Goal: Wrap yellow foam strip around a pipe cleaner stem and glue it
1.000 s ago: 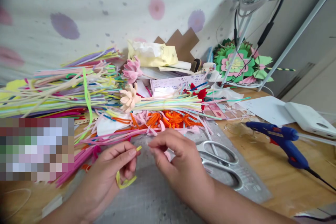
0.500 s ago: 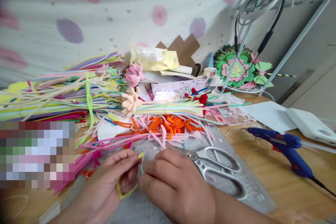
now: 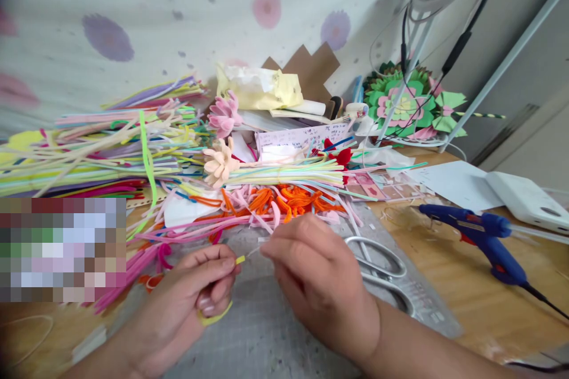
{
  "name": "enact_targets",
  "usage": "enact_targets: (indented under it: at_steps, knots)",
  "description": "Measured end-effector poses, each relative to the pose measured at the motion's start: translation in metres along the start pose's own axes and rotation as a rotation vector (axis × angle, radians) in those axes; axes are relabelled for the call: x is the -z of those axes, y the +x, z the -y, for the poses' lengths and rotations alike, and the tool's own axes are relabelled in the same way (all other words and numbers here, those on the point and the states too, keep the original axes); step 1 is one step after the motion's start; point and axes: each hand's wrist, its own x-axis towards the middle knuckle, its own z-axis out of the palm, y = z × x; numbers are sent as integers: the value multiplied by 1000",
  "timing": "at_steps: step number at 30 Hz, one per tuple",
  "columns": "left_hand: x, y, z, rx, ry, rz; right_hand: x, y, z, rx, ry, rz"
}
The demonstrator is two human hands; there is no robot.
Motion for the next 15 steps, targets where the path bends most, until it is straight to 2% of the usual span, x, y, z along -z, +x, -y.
enact_targets:
  at_steps: [3, 8, 10, 15]
  knots:
    - [0, 1, 1, 3, 10, 1, 0, 1, 2, -42, -1, -33]
    - [-2, 1, 0, 24, 35, -23, -2, -3, 8, 189, 47, 163]
    - [-3, 0, -1, 10, 46, -23, -3, -4, 9, 241, 27, 200]
    - [-1, -2, -2, 10, 17, -10, -3, -6, 9, 225, 4, 190]
